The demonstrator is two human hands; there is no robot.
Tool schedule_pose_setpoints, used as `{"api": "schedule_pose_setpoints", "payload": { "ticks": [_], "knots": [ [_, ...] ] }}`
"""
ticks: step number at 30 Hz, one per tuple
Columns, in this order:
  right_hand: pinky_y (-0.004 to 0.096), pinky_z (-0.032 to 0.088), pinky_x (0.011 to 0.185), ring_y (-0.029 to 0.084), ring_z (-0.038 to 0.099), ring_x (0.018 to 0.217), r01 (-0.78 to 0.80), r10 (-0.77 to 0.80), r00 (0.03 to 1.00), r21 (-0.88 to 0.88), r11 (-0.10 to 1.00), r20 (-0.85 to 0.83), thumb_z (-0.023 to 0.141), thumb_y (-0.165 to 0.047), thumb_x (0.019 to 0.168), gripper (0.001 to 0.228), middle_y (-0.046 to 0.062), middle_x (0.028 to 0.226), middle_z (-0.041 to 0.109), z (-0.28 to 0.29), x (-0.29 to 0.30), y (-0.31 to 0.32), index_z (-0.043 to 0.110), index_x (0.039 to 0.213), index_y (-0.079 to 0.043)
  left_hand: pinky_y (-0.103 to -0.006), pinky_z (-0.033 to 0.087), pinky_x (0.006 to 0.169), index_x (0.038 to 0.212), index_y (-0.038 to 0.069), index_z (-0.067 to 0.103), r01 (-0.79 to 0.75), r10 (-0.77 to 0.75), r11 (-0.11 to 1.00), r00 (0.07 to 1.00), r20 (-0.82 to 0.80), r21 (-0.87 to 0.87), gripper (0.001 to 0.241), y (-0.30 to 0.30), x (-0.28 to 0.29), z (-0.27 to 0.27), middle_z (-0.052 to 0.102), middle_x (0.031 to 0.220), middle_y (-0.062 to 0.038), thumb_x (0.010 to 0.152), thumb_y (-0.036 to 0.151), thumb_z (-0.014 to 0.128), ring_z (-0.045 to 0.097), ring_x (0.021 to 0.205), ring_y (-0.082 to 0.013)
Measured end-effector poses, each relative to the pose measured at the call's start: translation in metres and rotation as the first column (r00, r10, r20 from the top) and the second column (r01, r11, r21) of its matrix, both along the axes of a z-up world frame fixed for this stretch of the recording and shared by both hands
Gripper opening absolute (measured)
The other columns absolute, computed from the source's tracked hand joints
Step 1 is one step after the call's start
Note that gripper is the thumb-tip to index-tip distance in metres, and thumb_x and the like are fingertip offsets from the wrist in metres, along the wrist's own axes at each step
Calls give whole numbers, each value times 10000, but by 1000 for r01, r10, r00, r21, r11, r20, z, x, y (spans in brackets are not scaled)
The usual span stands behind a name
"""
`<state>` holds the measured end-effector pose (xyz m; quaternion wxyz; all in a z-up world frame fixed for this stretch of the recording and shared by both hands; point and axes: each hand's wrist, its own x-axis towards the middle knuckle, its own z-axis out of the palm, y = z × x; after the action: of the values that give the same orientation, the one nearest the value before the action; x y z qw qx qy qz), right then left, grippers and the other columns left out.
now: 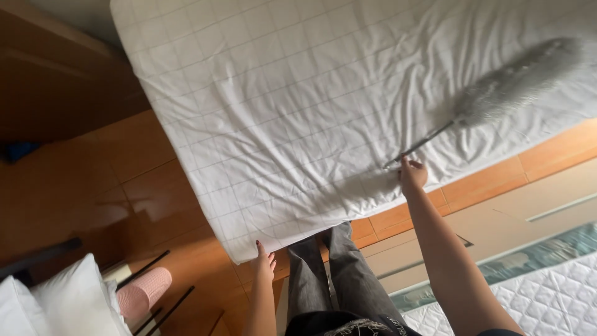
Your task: Folding a bedsheet on a bed and then using a duster to clean the mattress surface.
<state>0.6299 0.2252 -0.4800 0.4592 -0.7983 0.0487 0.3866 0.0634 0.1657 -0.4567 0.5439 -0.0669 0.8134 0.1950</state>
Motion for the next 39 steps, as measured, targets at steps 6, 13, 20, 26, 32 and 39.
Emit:
{"api": "schedule_pose_setpoints", "payload": {
  "ticks": [6, 13, 20, 26, 32, 39],
  "knots": [
    [381, 528, 730, 307, 682, 839, -45, 306, 748, -415, 909, 589, 977, -316, 793, 521, 163, 899, 709, -31, 19, 15, 672, 997, 54, -357, 516, 914, 1152, -45, 609, 164, -162, 985, 986, -42, 45, 757, -20, -20, -13, 738, 1166, -163, 908, 672, 623, 722, 1135, -281],
    [468, 587, 748, 233, 688, 755, 69, -55, 979, 69, 995, -196, 611, -50, 867, 187, 90, 872, 715, -1, 84, -29, 665, 1044, -31, -298, 534, 843, 1041, 52, 683, 274, -274, 939, 961, -31, 206, 487, -21, -28, 8, 793, 956, -81, 962, 528, 621, 752, 956, -172],
    [358, 319, 597, 154, 423, 630, 353, -355, 934, -48, 934, -42, 471, -532, 1155, 502, 14, 723, 516, 83, 71, -110, 682, 1043, -90, -305, 510, 734, 1030, 56, 759, 628, -631, 760, 775, -41, 170, 399, -7, -40, 71, 820, 881, -73, 990, 423, 606, 773, 871, -173],
    [563, 457, 631, 528, 608, 780, -138, 488, 615, -525, 840, 619, 443, -354, 1205, 506, 314, 829, 630, 42, -70, -213, 640, 934, 25, -291, 513, 756, 1043, 54, 752, 656, -669, 740, 740, 62, 149, 417, -3, -52, 73, 819, 925, -70, 1007, 438, 594, 763, 889, -148],
    [532, 539, 676, 435, 700, 753, -867, 892, 414, -221, 448, 184, 576, -289, 959, 205, 226, 771, 707, 139, -316, -279, 665, 1010, -113, -273, 490, 751, 1024, 49, 673, 645, -680, 730, 718, 146, 226, 406, -16, -81, 24, 831, 969, -58, 1018, 453, 624, 737, 899, -147],
    [528, 522, 565, 452, 655, 669, -783, 751, 472, -172, 598, 461, 576, -262, 955, 206, 227, 714, 667, 168, -293, -282, 677, 971, -83, -272, 486, 682, 1029, 12, 735, 622, -678, 727, 717, 160, 291, 443, -23, -86, 2, 810, 938, -80, 1000, 439, 619, 735, 815, -151]
  ]
}}
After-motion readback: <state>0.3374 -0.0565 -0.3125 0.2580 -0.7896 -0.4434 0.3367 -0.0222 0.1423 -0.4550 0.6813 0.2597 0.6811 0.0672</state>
